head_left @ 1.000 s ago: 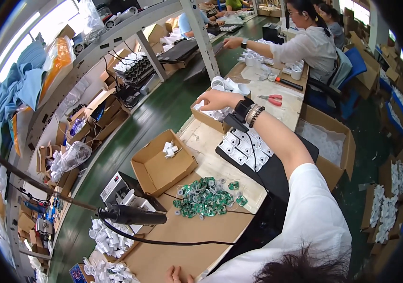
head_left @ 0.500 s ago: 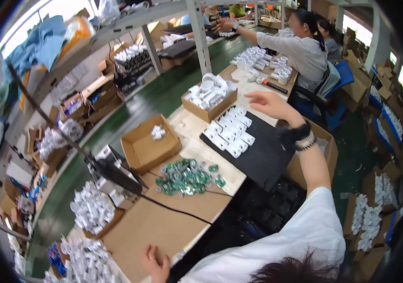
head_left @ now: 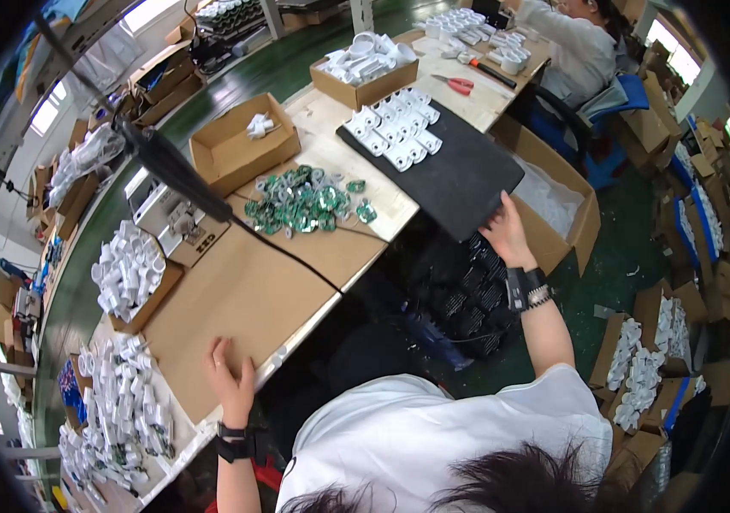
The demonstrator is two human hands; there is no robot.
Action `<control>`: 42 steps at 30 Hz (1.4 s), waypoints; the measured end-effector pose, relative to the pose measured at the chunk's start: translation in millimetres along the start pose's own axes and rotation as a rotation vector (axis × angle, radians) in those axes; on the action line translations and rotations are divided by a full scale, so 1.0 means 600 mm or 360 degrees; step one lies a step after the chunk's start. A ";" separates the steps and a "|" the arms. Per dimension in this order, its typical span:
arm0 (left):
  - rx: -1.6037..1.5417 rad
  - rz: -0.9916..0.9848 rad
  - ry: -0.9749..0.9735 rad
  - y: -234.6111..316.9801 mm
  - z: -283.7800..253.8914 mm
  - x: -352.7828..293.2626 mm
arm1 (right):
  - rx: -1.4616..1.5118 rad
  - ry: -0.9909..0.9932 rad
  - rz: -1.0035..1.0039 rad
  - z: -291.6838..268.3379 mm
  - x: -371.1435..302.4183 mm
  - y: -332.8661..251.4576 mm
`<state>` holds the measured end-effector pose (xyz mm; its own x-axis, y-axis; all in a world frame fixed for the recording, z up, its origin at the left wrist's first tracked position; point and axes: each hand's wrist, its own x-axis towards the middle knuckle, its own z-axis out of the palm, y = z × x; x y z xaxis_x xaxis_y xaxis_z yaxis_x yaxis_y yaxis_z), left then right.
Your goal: The person fits a white plastic component into a housing, drives a screw into the assembly with a power screwdriver, and places it on a black mat. After repeating this for several units, they move the mat aside and begin fitting circuit boards and plastic components into a new set of housings.
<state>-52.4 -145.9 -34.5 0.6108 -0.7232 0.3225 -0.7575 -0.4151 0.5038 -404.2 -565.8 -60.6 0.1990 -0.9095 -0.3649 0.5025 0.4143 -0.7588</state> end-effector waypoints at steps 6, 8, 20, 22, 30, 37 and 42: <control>-0.0160 -0.0083 0.0083 -0.002 -0.027 -0.026 | 0.0339 -0.0225 -0.0009 0.030 0.065 0.058; -0.0322 -0.0126 0.0107 -0.001 -0.038 -0.040 | 0.0374 -0.0235 -0.0130 0.015 0.080 0.068; -0.0602 0.0054 0.0127 0.020 -0.076 -0.012 | -0.0194 0.0134 -0.0489 0.044 -0.147 -0.106; -0.0621 0.0093 0.0132 0.033 -0.080 0.007 | -0.0383 0.0268 -0.0594 0.026 -0.184 -0.145; -0.1453 0.0142 -0.0442 0.126 -0.061 0.049 | -0.0198 -0.0331 -0.0060 -0.053 -0.366 -0.212; -0.2472 -0.0213 -0.1038 0.189 -0.094 -0.019 | -0.0327 -0.0494 0.0217 -0.024 -0.431 -0.157; -0.2549 -0.0638 -0.0604 0.171 -0.159 -0.104 | -0.0511 -0.0821 0.0243 0.064 -0.418 -0.089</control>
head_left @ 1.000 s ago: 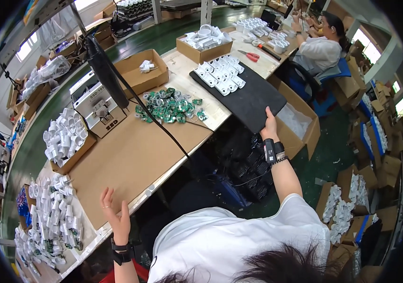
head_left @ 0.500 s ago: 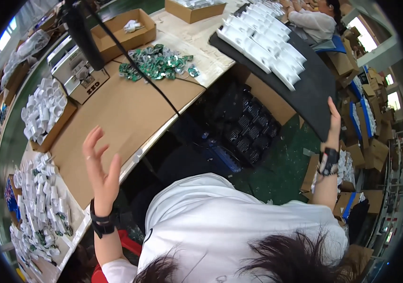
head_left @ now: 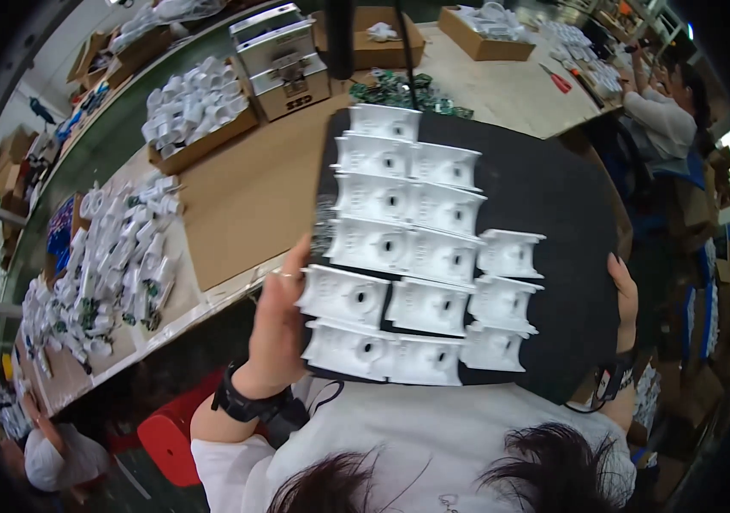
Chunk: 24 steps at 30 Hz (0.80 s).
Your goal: The person fits a white plastic component into a housing, drives a screw into the assembly with a power screwdriver, and places it on a black mat. After repeating this for several units, they move the mat aside and begin fitting circuit boards and plastic components into a new set of housings.
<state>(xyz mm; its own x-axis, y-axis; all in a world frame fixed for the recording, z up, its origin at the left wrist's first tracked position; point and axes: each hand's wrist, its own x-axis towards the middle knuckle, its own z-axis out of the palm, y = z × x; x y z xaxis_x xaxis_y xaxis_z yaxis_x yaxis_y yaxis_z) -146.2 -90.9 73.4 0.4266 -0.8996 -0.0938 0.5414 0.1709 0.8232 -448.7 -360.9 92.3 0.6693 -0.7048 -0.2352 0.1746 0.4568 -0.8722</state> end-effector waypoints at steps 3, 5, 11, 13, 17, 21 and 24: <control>-0.0102 0.0139 0.0451 0.027 -0.028 -0.055 | -0.0030 -0.0118 0.0163 0.064 0.068 0.029; -0.0068 0.0171 0.0601 0.035 -0.067 -0.089 | 0.0025 -0.0329 0.0290 0.107 0.109 0.064; -0.0086 0.0335 0.0872 0.042 -0.154 -0.172 | -0.0157 -0.0621 0.0554 0.218 0.192 0.154; -0.0081 0.0411 0.0971 0.037 -0.163 -0.192 | -0.0228 -0.0711 0.0498 0.243 0.222 0.184; 0.0113 0.0480 0.1123 0.004 -0.179 -0.172 | -0.0778 -0.0792 0.0039 0.266 0.296 0.237; 0.0208 0.0430 0.1299 -0.050 -0.203 -0.117 | -0.1585 -0.0664 -0.0442 0.245 0.388 0.253; 0.0049 0.0302 0.1263 -0.069 -0.220 -0.068 | -0.1805 -0.0585 -0.0866 0.200 0.447 0.269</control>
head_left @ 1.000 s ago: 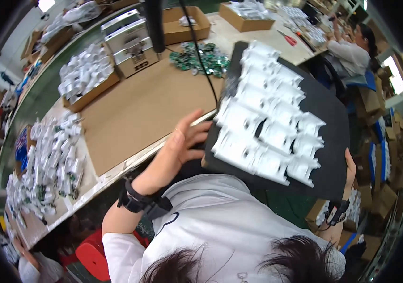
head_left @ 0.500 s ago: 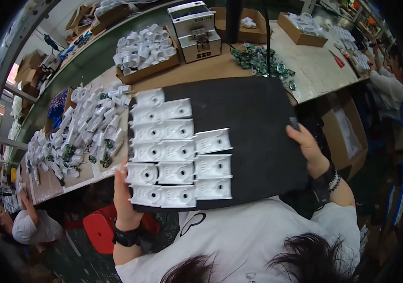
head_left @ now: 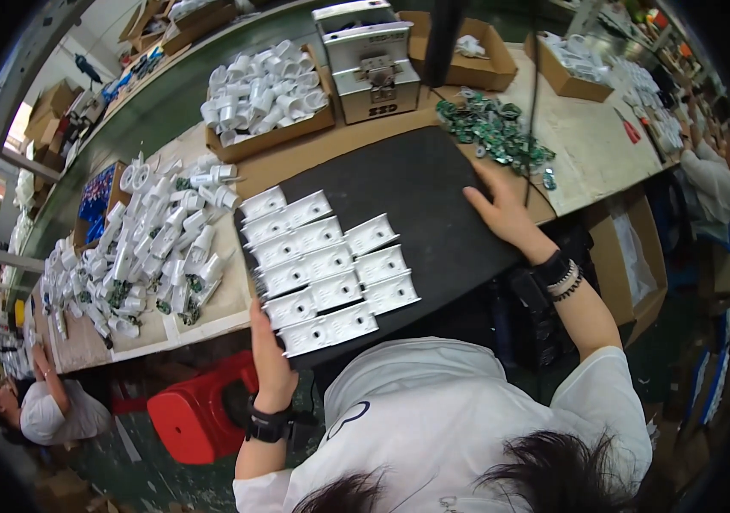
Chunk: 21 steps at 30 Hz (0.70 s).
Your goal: The person fits a white plastic component into a housing, drives a screw into the assembly with a power screwdriver, and places it on a black mat. After repeating this for several units, they move the mat aside and begin fitting circuit boards and plastic components into a new set of housings.
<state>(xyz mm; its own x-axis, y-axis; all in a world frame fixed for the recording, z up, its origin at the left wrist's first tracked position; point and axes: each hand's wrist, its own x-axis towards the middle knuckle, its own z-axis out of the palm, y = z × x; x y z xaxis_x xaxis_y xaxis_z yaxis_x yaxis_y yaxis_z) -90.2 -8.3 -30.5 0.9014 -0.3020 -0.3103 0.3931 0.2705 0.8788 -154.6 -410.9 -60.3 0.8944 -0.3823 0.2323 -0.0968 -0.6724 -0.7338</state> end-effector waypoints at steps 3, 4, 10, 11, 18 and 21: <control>0.0177 0.0043 -0.0037 -0.015 0.015 0.022 | -0.0278 0.0076 -0.0143 -0.026 0.012 -0.013; 0.0263 0.0066 -0.0073 -0.017 0.016 0.025 | -0.0257 0.0036 -0.0147 -0.029 0.021 -0.020; 0.0515 0.0223 -0.0056 -0.004 0.027 0.055 | -0.0072 -0.0132 0.0044 -0.023 0.054 -0.056; 0.0477 0.0210 -0.0024 -0.005 0.025 0.058 | -0.0035 -0.0161 -0.0007 -0.018 0.061 -0.060; 0.0314 0.0262 0.0157 0.000 0.005 0.061 | -0.0220 -0.0030 -0.0196 -0.007 0.043 -0.072; 0.0470 0.0294 0.0210 0.005 0.001 0.063 | -0.0083 -0.0093 -0.0111 -0.009 0.040 -0.079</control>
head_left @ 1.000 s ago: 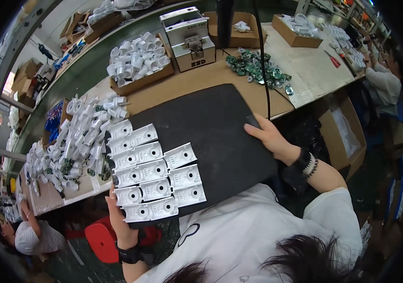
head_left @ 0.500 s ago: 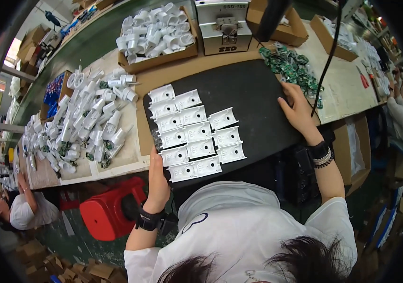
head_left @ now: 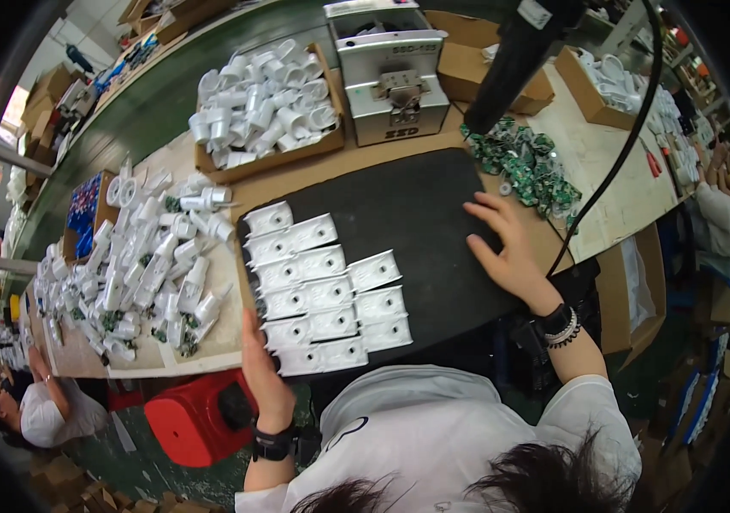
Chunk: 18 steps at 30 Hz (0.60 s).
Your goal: The person fits a white plastic component into a housing, drives a screw into the assembly with a power screwdriver, and places it on a black mat. After repeating this for several units, they move the mat aside and begin fitting circuit boards and plastic components into a new set of housings.
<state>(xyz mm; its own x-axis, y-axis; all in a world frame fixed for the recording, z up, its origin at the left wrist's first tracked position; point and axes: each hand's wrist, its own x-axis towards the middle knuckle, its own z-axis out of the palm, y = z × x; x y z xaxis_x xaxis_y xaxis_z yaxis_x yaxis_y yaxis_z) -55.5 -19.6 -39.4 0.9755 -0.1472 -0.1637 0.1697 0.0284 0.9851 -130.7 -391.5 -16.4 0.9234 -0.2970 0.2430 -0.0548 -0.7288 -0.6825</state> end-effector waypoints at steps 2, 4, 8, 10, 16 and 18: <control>0.0101 0.0017 0.0006 0.002 -0.001 0.002 | 0.0097 -0.0114 0.0020 0.006 0.006 -0.013; 0.0137 0.0026 -0.0032 0.002 0.004 0.007 | 0.0057 -0.0097 0.0027 0.007 0.019 -0.009; 0.0106 0.0038 -0.0101 0.006 0.023 0.019 | -0.0035 -0.0057 -0.0011 0.011 0.036 0.020; 0.0147 0.0098 -0.0110 0.007 0.026 0.020 | -0.0121 -0.0002 -0.0063 0.003 0.036 0.030; 0.0273 0.0279 -0.0076 0.007 0.027 0.024 | 0.0101 -0.0065 -0.0767 -0.085 -0.008 -0.053; 0.0343 0.0335 -0.0029 0.007 0.023 0.020 | 0.0030 0.0241 -0.1066 -0.160 -0.035 -0.069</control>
<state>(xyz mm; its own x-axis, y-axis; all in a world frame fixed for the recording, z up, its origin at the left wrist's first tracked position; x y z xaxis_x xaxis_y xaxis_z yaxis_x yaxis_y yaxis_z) -45.2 -34.9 -36.7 0.9830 -0.1782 0.0445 -0.0718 -0.1502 0.9860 -184.0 -414.3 72.8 0.6926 0.1302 0.7094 0.5174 -0.7750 -0.3629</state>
